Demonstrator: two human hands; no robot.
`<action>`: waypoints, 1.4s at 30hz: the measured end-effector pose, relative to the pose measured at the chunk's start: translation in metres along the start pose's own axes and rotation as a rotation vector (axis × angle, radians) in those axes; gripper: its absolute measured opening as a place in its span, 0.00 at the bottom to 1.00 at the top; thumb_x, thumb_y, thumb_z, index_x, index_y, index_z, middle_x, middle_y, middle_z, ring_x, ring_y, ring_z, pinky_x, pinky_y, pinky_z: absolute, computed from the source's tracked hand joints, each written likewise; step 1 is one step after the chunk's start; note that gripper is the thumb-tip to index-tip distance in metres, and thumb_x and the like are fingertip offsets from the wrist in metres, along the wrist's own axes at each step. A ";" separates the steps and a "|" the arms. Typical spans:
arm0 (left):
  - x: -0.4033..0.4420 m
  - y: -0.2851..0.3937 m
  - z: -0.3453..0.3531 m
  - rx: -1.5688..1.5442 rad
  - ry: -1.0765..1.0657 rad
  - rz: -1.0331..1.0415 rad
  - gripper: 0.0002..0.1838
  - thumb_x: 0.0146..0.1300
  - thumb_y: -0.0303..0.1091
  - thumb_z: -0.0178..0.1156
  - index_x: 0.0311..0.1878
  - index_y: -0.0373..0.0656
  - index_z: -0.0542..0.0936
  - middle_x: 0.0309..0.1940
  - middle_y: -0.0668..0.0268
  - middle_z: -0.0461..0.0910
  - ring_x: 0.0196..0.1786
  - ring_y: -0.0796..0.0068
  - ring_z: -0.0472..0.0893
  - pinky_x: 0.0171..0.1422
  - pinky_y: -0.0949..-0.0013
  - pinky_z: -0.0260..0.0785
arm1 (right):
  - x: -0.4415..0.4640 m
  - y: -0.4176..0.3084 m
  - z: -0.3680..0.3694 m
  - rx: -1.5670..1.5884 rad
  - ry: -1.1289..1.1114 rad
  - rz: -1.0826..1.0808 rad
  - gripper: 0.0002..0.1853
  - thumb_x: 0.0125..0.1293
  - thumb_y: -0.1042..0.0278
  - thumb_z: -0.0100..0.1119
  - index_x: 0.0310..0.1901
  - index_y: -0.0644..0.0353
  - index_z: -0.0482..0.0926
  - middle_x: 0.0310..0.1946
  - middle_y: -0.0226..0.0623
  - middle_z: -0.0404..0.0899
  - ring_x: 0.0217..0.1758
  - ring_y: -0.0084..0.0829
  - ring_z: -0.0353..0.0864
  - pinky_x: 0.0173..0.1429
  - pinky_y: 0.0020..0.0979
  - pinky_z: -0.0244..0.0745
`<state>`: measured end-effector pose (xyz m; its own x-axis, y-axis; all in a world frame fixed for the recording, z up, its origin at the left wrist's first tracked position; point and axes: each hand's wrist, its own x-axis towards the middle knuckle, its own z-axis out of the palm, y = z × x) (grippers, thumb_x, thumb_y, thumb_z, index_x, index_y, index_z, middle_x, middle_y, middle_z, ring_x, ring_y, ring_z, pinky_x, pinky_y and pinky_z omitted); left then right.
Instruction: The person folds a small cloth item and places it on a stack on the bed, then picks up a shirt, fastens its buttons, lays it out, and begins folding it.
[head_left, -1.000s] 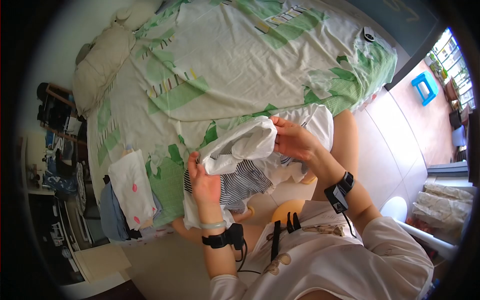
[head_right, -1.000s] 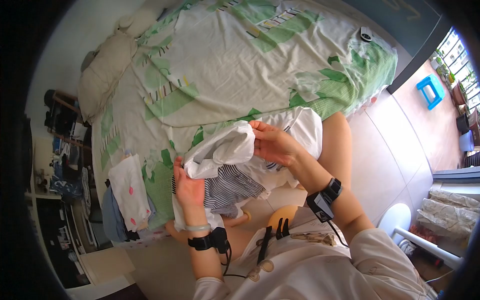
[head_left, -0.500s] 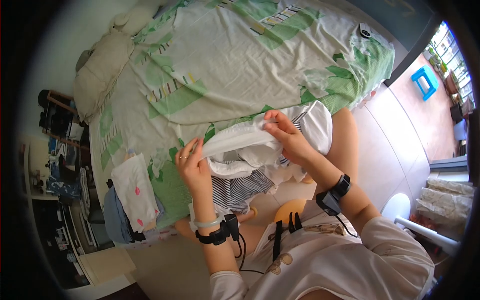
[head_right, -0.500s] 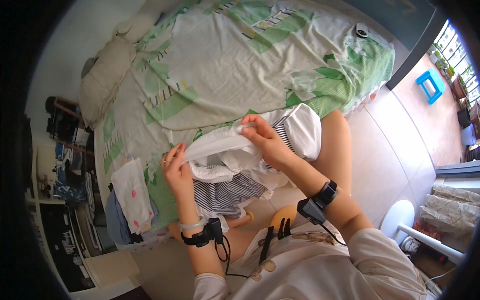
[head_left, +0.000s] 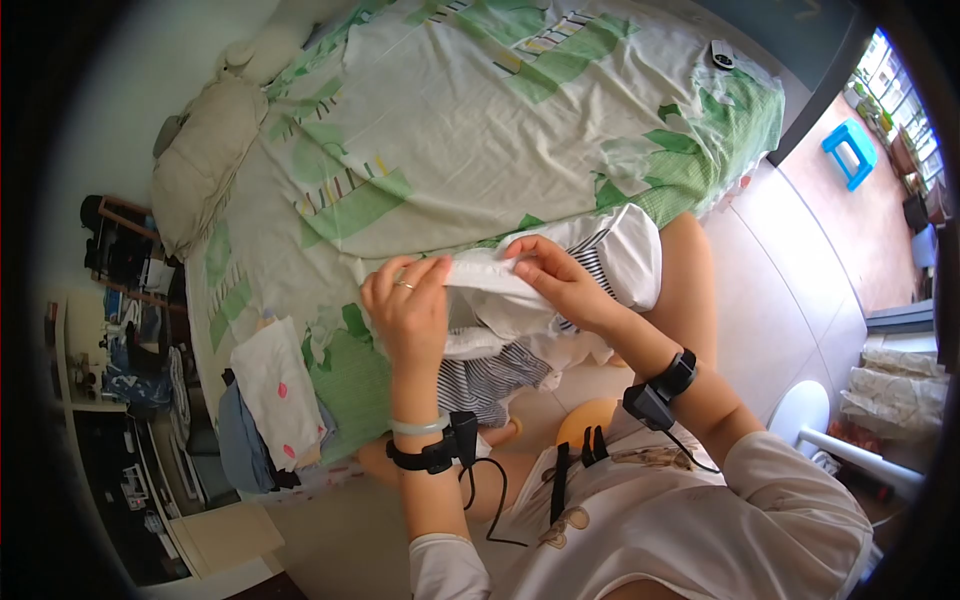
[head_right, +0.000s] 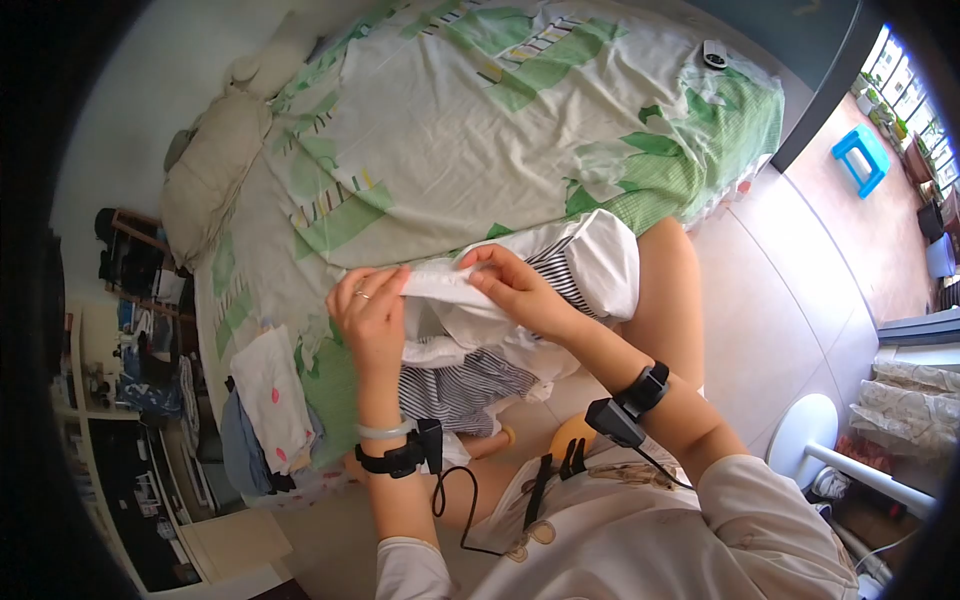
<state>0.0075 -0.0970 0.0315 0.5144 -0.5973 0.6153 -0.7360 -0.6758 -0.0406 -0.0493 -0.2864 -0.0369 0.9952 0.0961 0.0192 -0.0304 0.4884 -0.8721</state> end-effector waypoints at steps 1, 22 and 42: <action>0.004 -0.003 0.000 -0.035 0.038 -0.024 0.11 0.47 0.26 0.64 0.37 0.45 0.83 0.37 0.73 0.82 0.45 0.69 0.76 0.52 0.64 0.61 | -0.001 -0.003 0.001 -0.069 -0.018 0.007 0.11 0.72 0.67 0.48 0.53 0.56 0.69 0.33 0.21 0.71 0.35 0.10 0.64 0.40 0.15 0.62; 0.015 -0.016 -0.005 -0.104 0.027 -0.209 0.08 0.50 0.27 0.64 0.36 0.44 0.84 0.31 0.70 0.81 0.40 0.68 0.76 0.50 0.66 0.62 | -0.012 0.004 0.022 -1.157 0.283 -0.826 0.15 0.44 0.74 0.67 0.28 0.54 0.67 0.18 0.30 0.69 0.19 0.33 0.71 0.26 0.33 0.67; 0.015 -0.035 0.009 -0.203 0.008 -0.486 0.04 0.57 0.30 0.61 0.35 0.43 0.82 0.20 0.66 0.74 0.24 0.69 0.73 0.30 0.67 0.65 | -0.013 0.012 0.024 -1.178 0.122 -0.596 0.10 0.51 0.76 0.60 0.33 0.59 0.68 0.12 0.32 0.69 0.14 0.34 0.73 0.19 0.32 0.66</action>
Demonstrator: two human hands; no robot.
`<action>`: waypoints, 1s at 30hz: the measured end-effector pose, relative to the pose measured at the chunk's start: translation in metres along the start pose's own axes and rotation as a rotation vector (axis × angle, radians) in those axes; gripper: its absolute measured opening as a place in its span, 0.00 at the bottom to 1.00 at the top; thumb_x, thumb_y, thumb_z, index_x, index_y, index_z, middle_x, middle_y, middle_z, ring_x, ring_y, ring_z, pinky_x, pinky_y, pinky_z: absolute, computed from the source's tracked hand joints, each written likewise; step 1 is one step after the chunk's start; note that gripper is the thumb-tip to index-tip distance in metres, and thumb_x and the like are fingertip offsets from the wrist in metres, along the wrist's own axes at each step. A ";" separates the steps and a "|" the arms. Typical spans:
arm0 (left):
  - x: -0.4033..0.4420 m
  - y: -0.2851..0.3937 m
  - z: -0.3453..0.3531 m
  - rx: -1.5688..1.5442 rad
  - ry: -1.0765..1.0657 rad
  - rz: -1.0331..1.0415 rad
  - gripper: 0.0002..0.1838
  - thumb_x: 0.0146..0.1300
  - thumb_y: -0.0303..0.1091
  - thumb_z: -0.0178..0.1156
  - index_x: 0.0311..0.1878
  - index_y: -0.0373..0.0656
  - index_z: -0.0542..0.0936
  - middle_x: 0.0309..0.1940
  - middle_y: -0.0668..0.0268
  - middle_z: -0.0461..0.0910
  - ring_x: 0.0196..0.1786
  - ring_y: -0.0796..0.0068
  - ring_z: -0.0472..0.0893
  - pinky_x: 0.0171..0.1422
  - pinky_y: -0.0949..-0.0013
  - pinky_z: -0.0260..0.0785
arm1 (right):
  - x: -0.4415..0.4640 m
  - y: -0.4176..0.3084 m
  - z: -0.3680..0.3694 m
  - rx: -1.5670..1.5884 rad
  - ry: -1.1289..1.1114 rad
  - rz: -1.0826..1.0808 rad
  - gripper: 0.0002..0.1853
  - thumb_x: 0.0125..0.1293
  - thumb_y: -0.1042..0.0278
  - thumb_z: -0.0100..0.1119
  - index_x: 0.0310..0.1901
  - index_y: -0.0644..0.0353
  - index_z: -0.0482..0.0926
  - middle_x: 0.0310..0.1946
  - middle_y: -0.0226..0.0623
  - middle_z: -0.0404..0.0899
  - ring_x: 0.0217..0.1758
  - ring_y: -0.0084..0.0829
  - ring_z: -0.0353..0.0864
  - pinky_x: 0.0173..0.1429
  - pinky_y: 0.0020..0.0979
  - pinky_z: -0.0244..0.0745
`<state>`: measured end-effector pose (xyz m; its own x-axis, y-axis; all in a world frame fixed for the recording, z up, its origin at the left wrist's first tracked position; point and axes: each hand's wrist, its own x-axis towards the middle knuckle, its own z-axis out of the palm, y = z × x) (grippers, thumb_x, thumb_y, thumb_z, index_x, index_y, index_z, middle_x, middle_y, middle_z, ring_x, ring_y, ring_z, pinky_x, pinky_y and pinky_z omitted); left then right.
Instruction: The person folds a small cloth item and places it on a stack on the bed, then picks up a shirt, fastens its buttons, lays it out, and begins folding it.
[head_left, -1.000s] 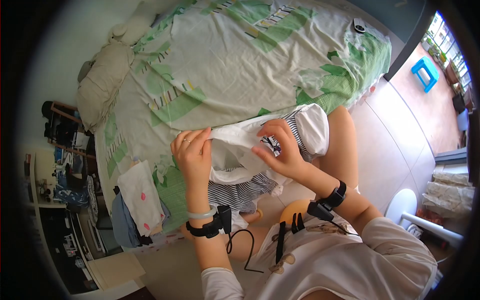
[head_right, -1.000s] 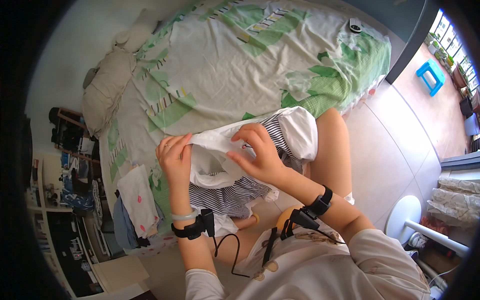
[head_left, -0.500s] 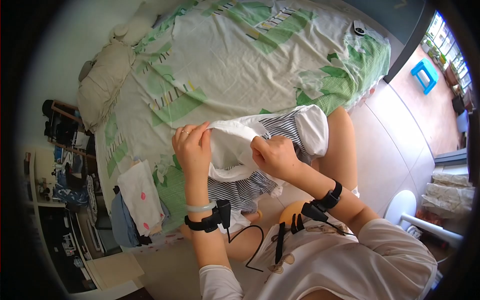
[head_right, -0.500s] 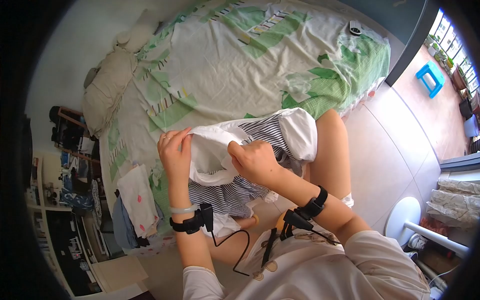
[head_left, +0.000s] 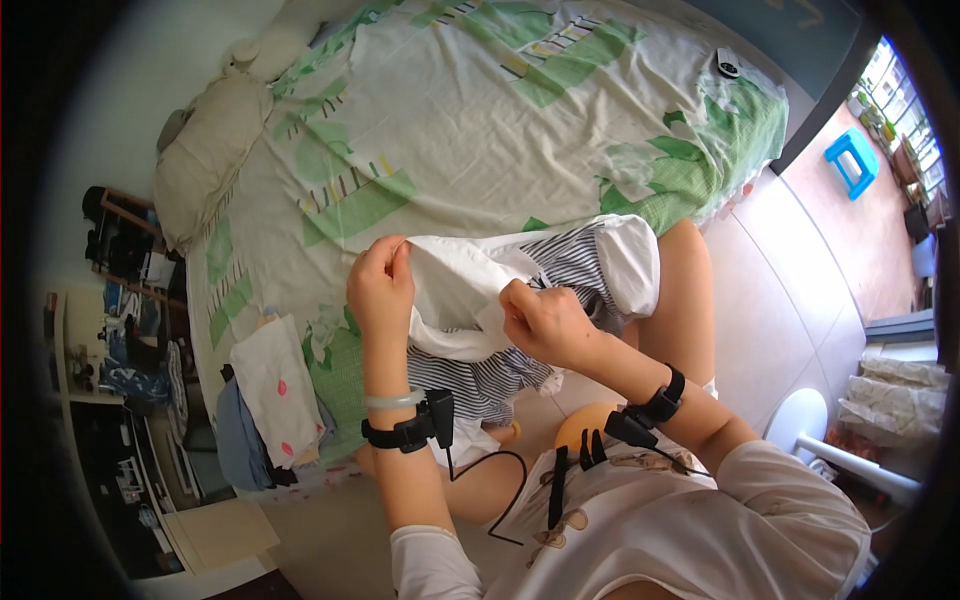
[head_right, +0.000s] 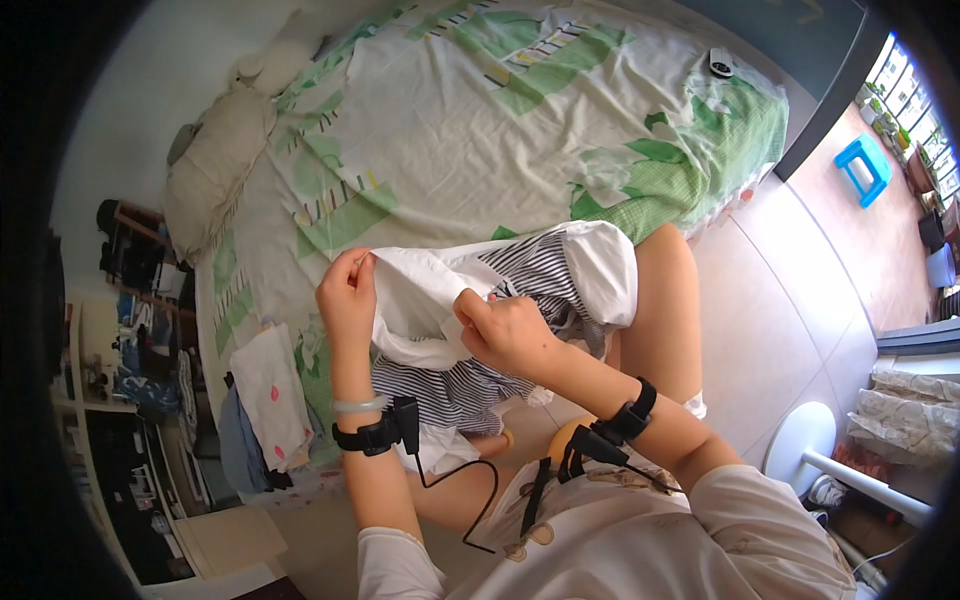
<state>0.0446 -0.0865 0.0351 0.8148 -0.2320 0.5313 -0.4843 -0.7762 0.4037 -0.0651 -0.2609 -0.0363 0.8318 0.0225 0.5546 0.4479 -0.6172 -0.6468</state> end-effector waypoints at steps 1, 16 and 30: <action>0.001 0.000 0.000 -0.051 -0.046 -0.072 0.05 0.58 0.31 0.60 0.35 0.42 0.81 0.17 0.65 0.73 0.21 0.69 0.71 0.28 0.67 0.63 | 0.000 -0.002 0.000 0.053 0.001 0.009 0.11 0.51 0.75 0.61 0.33 0.59 0.68 0.13 0.31 0.69 0.14 0.33 0.73 0.19 0.31 0.66; 0.007 -0.003 -0.003 -0.068 -0.104 -0.075 0.07 0.59 0.32 0.60 0.37 0.40 0.81 0.24 0.58 0.80 0.25 0.62 0.79 0.31 0.66 0.69 | -0.007 -0.029 0.015 -0.338 -0.419 -0.039 0.09 0.59 0.60 0.59 0.32 0.55 0.78 0.38 0.28 0.77 0.24 0.33 0.80 0.24 0.31 0.74; 0.006 0.003 -0.038 -0.266 -0.268 -0.007 0.14 0.64 0.22 0.49 0.52 0.39 0.76 0.42 0.67 0.78 0.30 0.79 0.73 0.35 0.76 0.66 | -0.007 -0.026 -0.007 -0.188 -0.296 0.018 0.06 0.58 0.66 0.55 0.37 0.51 0.77 0.21 0.27 0.80 0.18 0.30 0.79 0.18 0.32 0.69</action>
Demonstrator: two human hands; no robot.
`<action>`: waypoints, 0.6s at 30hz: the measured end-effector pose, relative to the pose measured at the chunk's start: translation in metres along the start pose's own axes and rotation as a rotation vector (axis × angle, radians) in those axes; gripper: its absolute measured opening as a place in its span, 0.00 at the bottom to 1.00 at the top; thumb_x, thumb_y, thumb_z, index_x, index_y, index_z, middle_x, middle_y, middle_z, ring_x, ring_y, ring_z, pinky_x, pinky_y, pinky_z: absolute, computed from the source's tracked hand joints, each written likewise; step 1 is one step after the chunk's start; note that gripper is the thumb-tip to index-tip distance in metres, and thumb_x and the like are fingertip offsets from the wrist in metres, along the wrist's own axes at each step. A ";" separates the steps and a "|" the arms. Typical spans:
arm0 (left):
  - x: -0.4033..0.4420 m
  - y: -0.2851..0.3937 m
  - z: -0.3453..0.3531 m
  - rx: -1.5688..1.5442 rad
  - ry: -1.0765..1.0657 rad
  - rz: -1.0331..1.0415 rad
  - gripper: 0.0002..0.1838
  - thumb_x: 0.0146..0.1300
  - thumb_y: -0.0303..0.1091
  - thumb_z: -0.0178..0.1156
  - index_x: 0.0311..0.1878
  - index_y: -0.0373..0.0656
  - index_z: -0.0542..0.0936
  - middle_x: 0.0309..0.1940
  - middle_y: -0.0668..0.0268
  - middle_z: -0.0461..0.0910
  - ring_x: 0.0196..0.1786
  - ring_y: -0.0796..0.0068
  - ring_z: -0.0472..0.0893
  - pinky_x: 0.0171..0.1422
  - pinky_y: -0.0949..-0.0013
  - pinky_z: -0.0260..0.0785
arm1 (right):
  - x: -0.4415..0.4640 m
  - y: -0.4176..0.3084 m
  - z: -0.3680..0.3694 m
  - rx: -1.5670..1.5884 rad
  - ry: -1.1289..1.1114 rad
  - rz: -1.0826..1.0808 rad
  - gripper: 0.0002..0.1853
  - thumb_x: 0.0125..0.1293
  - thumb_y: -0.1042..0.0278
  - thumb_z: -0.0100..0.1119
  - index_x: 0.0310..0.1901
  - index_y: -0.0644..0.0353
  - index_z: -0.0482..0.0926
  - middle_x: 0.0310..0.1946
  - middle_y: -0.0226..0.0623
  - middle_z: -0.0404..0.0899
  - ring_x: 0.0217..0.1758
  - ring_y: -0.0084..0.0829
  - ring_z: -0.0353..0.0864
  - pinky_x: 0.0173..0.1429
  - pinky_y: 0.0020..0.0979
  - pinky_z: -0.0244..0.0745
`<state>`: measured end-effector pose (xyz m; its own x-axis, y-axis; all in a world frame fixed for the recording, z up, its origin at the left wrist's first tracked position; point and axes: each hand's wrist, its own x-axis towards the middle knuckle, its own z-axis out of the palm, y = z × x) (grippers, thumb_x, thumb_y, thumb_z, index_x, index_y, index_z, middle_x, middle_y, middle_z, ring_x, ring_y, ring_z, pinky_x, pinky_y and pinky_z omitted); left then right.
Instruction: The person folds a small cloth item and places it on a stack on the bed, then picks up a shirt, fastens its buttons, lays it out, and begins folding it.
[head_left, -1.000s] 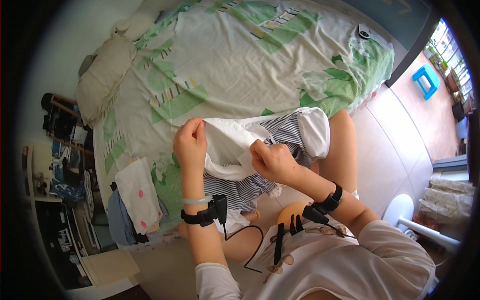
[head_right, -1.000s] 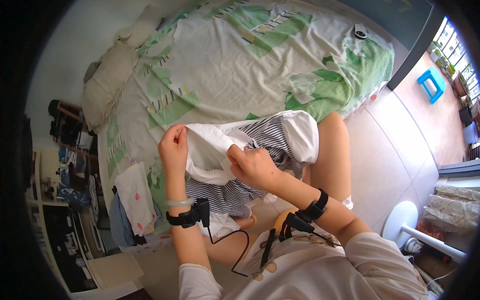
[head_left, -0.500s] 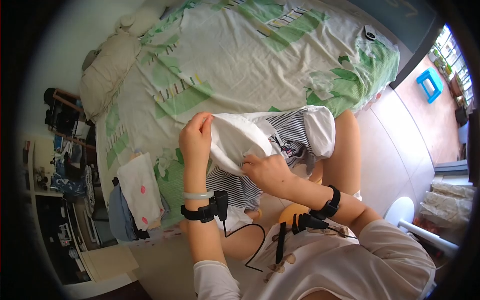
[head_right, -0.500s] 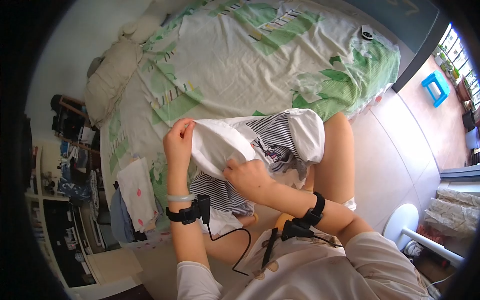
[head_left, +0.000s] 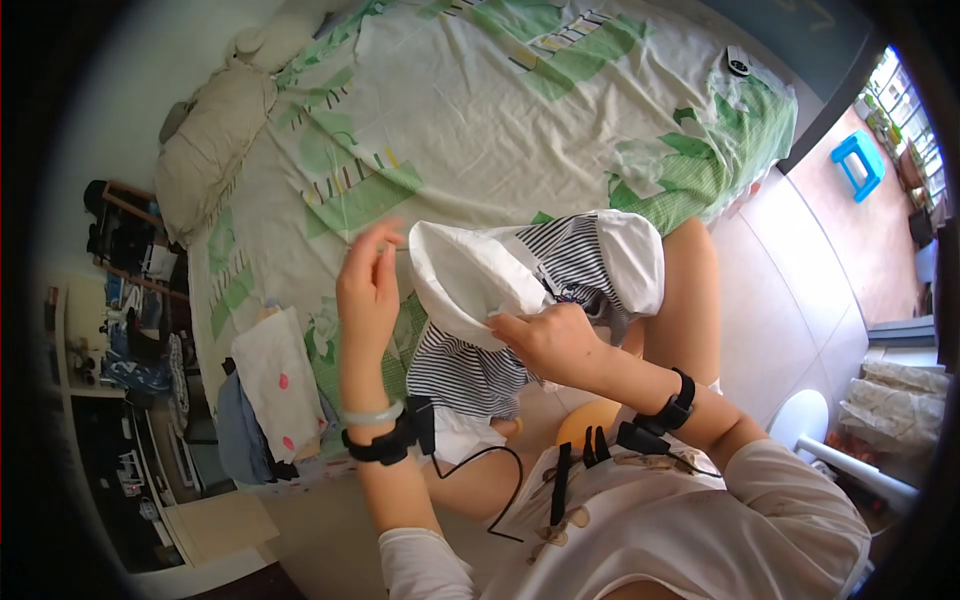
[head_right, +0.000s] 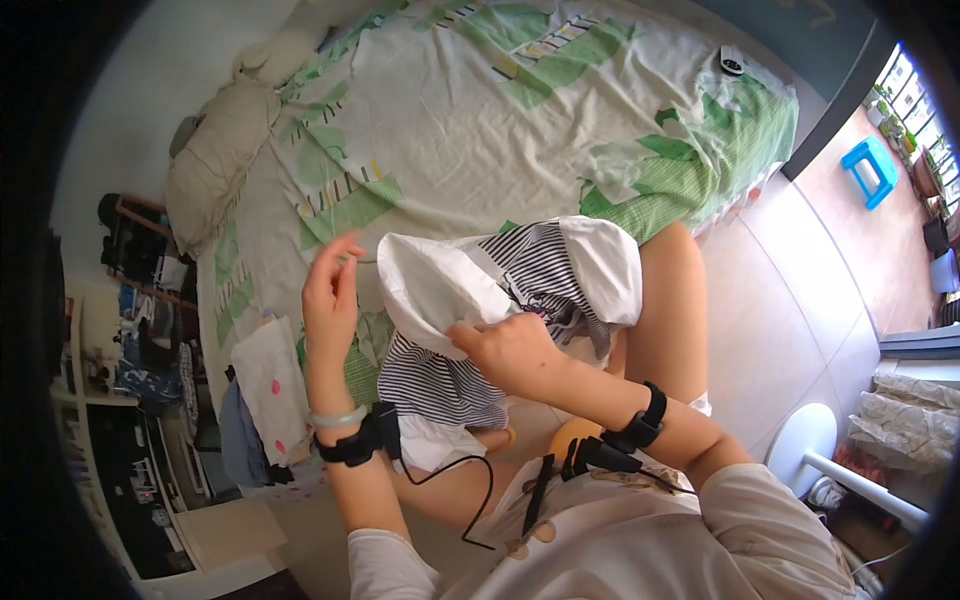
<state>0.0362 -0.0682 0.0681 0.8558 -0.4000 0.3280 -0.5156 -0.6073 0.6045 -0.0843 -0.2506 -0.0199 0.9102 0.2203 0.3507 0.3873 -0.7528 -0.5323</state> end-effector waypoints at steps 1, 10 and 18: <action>-0.002 0.003 -0.004 0.002 -0.003 0.001 0.14 0.64 0.22 0.49 0.52 0.39 0.76 0.42 0.67 0.78 0.30 0.79 0.73 0.35 0.76 0.66 | -0.001 0.001 0.000 0.003 0.003 0.002 0.06 0.58 0.66 0.55 0.37 0.51 0.77 0.21 0.27 0.80 0.18 0.30 0.79 0.18 0.32 0.69; -0.002 0.014 -0.010 0.345 -0.652 0.204 0.06 0.52 0.25 0.60 0.35 0.40 0.81 0.38 0.62 0.82 0.41 0.58 0.79 0.46 0.65 0.71 | -0.005 -0.003 0.005 0.004 0.064 -0.091 0.08 0.53 0.71 0.54 0.37 0.53 0.77 0.22 0.26 0.78 0.19 0.30 0.79 0.20 0.31 0.70; 0.014 -0.020 -0.012 0.428 -0.413 0.332 0.06 0.50 0.22 0.59 0.33 0.36 0.81 0.36 0.59 0.82 0.40 0.58 0.80 0.45 0.64 0.72 | -0.008 0.003 0.002 -0.001 0.049 -0.076 0.10 0.51 0.69 0.61 0.37 0.53 0.80 0.25 0.24 0.81 0.17 0.28 0.77 0.20 0.28 0.70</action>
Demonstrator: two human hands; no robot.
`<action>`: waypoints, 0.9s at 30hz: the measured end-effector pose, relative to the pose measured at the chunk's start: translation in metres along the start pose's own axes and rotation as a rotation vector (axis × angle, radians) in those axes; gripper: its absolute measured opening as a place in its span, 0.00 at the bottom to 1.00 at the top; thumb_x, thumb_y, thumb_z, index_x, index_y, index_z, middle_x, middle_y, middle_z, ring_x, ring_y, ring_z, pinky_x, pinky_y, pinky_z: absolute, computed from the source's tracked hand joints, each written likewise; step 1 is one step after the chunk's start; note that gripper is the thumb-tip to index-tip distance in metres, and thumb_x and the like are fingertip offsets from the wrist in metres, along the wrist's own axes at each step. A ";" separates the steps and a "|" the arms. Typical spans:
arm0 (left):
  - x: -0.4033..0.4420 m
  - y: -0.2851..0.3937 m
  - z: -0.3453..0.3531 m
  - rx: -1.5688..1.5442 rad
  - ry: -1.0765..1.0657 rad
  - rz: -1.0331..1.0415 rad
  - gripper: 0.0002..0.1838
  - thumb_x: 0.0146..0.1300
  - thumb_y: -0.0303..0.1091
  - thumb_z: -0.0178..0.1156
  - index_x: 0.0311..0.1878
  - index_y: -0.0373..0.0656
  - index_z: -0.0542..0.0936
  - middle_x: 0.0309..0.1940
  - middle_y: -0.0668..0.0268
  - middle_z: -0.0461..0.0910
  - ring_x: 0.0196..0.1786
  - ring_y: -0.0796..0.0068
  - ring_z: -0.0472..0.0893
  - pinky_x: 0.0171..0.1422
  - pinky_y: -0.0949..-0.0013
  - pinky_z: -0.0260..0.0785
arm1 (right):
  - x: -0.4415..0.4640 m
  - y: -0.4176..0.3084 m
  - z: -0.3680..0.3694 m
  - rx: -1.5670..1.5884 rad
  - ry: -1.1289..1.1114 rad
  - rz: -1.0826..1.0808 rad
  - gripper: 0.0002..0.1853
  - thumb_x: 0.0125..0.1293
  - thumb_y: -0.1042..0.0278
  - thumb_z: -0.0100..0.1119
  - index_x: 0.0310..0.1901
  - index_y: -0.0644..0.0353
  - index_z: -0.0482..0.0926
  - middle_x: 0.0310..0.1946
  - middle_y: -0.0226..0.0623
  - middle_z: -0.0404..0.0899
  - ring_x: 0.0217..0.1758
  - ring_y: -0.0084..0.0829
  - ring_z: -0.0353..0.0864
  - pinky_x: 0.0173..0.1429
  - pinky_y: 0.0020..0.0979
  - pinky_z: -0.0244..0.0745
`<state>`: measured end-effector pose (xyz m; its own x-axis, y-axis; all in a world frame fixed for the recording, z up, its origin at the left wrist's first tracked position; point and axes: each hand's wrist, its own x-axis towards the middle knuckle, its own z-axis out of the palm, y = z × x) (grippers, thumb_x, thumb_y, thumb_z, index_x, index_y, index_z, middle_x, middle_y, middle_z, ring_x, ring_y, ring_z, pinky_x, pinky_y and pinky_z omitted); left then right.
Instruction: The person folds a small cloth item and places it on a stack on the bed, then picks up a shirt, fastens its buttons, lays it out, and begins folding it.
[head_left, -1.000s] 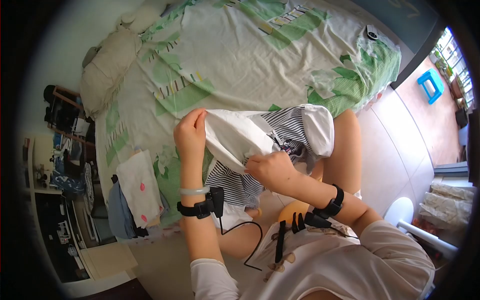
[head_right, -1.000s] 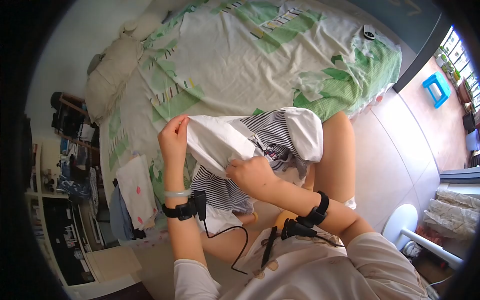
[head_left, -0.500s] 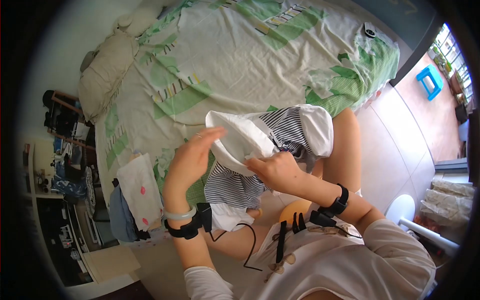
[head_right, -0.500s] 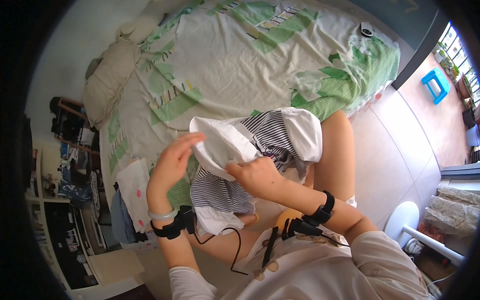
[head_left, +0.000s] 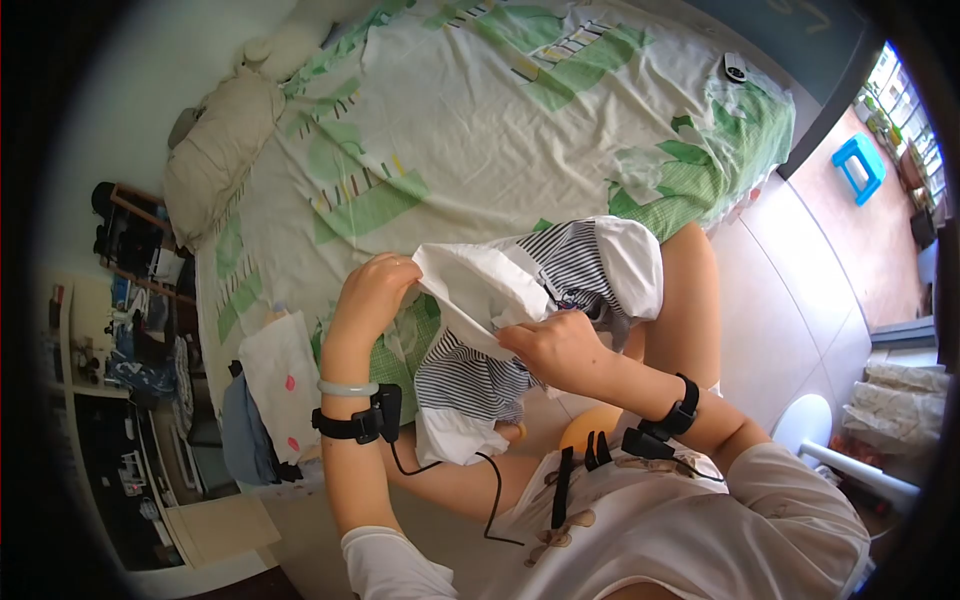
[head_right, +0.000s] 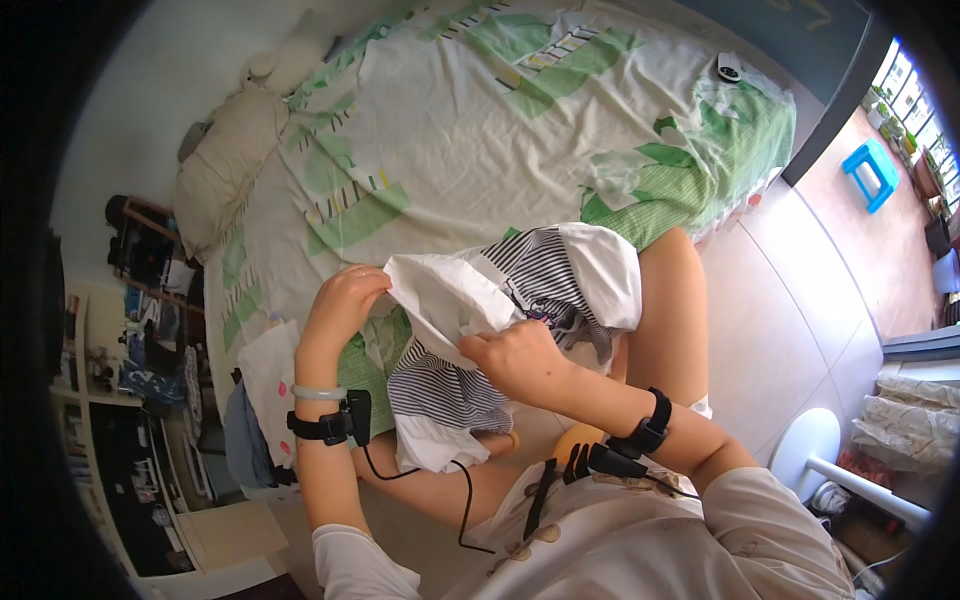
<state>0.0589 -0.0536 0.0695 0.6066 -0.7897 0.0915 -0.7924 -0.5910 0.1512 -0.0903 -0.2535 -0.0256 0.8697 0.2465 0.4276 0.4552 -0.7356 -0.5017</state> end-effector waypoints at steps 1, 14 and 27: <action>0.000 -0.001 0.001 0.003 0.061 0.027 0.06 0.50 0.21 0.58 0.33 0.36 0.81 0.36 0.58 0.82 0.40 0.58 0.80 0.45 0.64 0.72 | 0.000 0.000 0.000 0.000 0.004 0.002 0.10 0.51 0.69 0.61 0.37 0.53 0.80 0.25 0.24 0.81 0.17 0.28 0.77 0.20 0.28 0.70; -0.007 0.054 0.010 -0.004 0.175 0.052 0.14 0.49 0.21 0.58 0.42 0.38 0.79 0.44 0.60 0.80 0.53 0.60 0.76 0.60 0.59 0.65 | 0.008 0.010 0.003 0.121 0.112 0.036 0.06 0.56 0.65 0.62 0.34 0.53 0.80 0.33 0.23 0.79 0.21 0.29 0.79 0.22 0.29 0.72; -0.029 0.042 0.017 -0.177 0.050 0.005 0.06 0.53 0.32 0.64 0.29 0.40 0.79 0.27 0.64 0.78 0.41 0.64 0.78 0.69 0.54 0.57 | 0.071 0.055 -0.044 0.211 -0.118 -0.368 0.12 0.58 0.74 0.55 0.44 0.53 0.80 0.51 0.28 0.76 0.47 0.34 0.76 0.46 0.32 0.75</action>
<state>0.0074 -0.0584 0.0569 0.6084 -0.7811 0.1405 -0.7743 -0.5453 0.3211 -0.0115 -0.3040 0.0105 0.6523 0.5479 0.5237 0.7573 -0.4433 -0.4796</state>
